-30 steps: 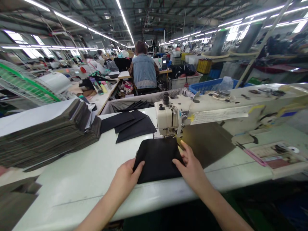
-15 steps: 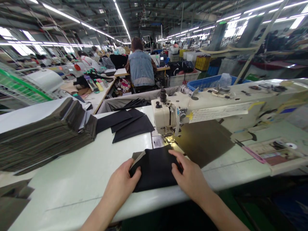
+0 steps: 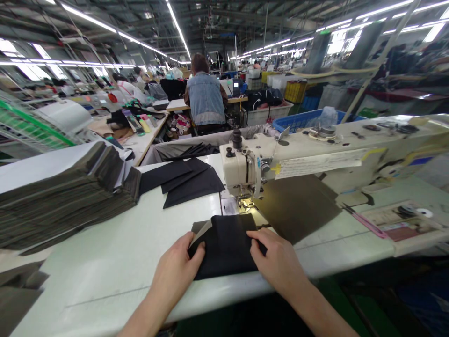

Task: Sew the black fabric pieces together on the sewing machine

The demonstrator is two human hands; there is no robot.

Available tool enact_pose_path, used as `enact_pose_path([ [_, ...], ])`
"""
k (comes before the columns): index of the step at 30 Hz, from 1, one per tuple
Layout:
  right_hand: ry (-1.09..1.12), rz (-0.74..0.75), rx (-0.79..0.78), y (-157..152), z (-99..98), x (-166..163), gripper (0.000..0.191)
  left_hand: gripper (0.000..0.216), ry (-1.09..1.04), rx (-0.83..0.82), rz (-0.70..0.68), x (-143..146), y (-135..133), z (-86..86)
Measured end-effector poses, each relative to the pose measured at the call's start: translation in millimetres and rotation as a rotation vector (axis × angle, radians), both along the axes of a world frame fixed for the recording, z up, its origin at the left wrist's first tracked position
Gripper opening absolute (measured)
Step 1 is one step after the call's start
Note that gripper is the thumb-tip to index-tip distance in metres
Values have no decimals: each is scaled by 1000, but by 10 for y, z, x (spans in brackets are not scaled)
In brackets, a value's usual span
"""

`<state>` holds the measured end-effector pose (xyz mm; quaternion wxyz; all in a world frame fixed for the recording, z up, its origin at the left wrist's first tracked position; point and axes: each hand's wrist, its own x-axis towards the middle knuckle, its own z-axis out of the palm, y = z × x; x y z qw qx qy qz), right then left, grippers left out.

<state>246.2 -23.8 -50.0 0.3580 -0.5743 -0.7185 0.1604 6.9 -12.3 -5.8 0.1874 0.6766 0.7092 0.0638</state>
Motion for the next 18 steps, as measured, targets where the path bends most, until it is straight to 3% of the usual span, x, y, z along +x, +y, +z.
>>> enact_pose_path([
  [8, -57, -28, -28, 15, 17, -21, 26, 15, 90, -16, -41, 69, 17, 70],
  [11, -146, -17, 32, 26, 65, -5, 23, 20, 120, -1, -5, 86, 63, 122],
  [16, -216, 163, 227, 28, 64, 116, 27, 29, 372, -26, 42, 16, 121, 188],
  [18, -216, 211, 244, 32, 23, 151, 29, 30, 408, 128, 4, 17, 128, 161],
])
